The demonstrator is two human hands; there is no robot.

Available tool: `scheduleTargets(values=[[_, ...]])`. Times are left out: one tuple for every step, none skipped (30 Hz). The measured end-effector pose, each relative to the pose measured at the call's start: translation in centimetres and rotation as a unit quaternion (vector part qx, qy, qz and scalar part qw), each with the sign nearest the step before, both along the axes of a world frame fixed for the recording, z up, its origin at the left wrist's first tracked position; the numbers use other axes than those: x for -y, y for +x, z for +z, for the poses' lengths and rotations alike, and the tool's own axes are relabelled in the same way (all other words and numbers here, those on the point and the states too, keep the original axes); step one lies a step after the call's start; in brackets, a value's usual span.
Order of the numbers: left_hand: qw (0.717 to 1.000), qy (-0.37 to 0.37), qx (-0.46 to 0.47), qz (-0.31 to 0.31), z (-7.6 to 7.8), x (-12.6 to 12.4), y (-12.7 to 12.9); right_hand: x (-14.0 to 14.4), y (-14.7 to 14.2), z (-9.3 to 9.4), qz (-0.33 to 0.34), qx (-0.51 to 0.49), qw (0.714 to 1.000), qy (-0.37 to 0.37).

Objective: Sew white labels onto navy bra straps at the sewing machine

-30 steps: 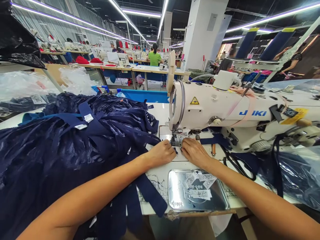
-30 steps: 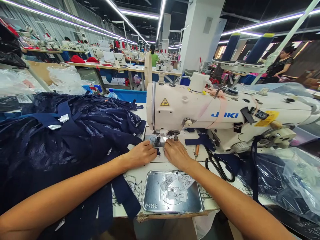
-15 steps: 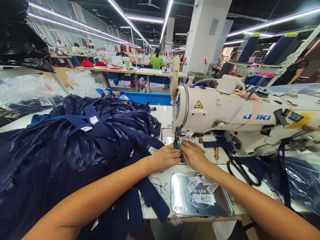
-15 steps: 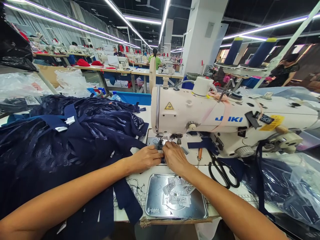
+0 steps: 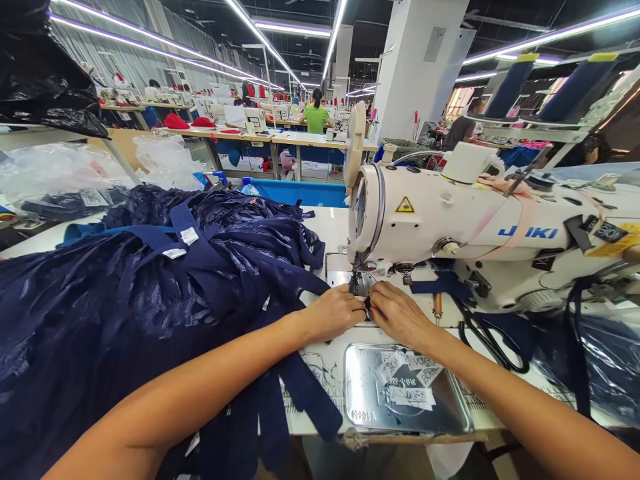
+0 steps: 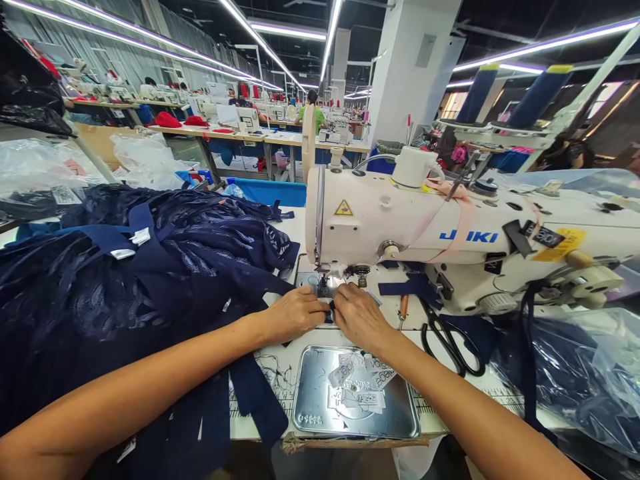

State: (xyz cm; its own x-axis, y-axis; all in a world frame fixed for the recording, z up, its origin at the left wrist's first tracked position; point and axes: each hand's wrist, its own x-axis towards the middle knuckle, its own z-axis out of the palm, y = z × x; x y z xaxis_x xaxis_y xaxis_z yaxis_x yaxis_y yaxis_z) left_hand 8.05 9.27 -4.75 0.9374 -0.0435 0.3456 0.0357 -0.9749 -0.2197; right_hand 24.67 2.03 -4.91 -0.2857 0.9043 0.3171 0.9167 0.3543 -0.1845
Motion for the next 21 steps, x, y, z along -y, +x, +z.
scheduleTargets(values=[[1.000, 0.001, 0.004, 0.003, 0.0, 0.1, 0.0, 0.0, 0.0, 0.0, 0.000, 0.004, 1.000, -0.006], [1.000, 0.000, 0.010, 0.004, -0.1, 0.1, -0.1, 0.0, 0.0, 0.0, -0.003, -0.003, 1.000, -0.014], [1.000, -0.003, 0.018, 0.003, -0.1, 0.1, -0.1, -0.1, 0.0, 0.0, -0.009, -0.019, 1.000, -0.023], [1.000, -0.008, 0.028, -0.001, -0.3, 0.1, -0.1, -0.2, 0.0, -0.1, -0.017, -0.041, 0.999, -0.031], [0.999, -0.016, 0.035, -0.006, -0.4, 0.0, -0.1, -0.4, -0.1, -0.1, -0.025, -0.063, 0.997, -0.036], [0.999, -0.023, 0.040, -0.008, -0.6, 0.0, -0.1, -0.6, -0.2, -0.2, -0.034, -0.084, 0.995, -0.040], [0.999, -0.030, 0.042, -0.009, -0.7, -0.1, -0.1, -0.7, -0.3, -0.3, -0.044, -0.101, 0.993, -0.041], [0.998, -0.036, 0.042, -0.007, -0.8, -0.1, -0.1, -0.8, -0.4, -0.4, -0.051, -0.114, 0.991, -0.043], [0.998, -0.040, 0.041, -0.004, -0.9, -0.2, -0.1, -0.8, -0.5, -0.5, -0.057, -0.124, 0.990, -0.046], [0.998, -0.044, 0.041, -0.002, -0.9, -0.2, -0.1, -0.9, -0.6, -0.6, -0.060, -0.132, 0.988, -0.049], [0.998, -0.048, 0.039, 0.001, -0.9, -0.2, 0.0, -0.9, -0.7, -0.7, -0.062, -0.139, 0.987, -0.051], [0.998, -0.052, 0.035, 0.001, -0.9, -0.3, 0.0, -0.9, -0.8, -0.7, -0.064, -0.144, 0.986, -0.052], [0.998, -0.055, 0.031, 0.001, -0.9, -0.3, 0.1, -1.0, -0.8, -0.8, -0.067, -0.149, 0.985, -0.054], [0.998, -0.056, 0.026, 0.000, -0.8, -0.3, 0.1, -1.1, -0.7, -0.8, -0.069, -0.161, 0.983, -0.058], [0.998, -0.057, 0.021, -0.002, -0.8, -0.3, 0.2, -1.2, -0.6, -0.9, -0.072, -0.178, 0.979, -0.064], [0.998, -0.057, 0.017, -0.004, -0.7, -0.3, 0.2, -1.3, -0.5, -0.9, -0.073, -0.196, 0.975, -0.072], [0.998, -0.057, 0.015, -0.005, -0.7, -0.3, 0.3, -1.5, -0.3, -0.9, -0.073, -0.214, 0.971, -0.080], [0.998, -0.055, 0.015, -0.005, -0.7, -0.3, 0.3, -1.6, -0.2, -0.9, -0.069, -0.229, 0.967, -0.089], [0.998, -0.052, 0.017, -0.005, -0.7, -0.3, 0.2, -1.7, 0.0, -0.9, -0.063, -0.241, 0.964, -0.096], [0.999, -0.047, 0.020, -0.005, -0.7, -0.3, 0.2, -1.8, 0.1, -0.9, -0.056, -0.247, 0.962, -0.098], [0.999, -0.038, 0.025, -0.004, -0.7, -0.2, 0.1, -1.8, 0.2, -0.9, -0.050, -0.251, 0.962, -0.098]])
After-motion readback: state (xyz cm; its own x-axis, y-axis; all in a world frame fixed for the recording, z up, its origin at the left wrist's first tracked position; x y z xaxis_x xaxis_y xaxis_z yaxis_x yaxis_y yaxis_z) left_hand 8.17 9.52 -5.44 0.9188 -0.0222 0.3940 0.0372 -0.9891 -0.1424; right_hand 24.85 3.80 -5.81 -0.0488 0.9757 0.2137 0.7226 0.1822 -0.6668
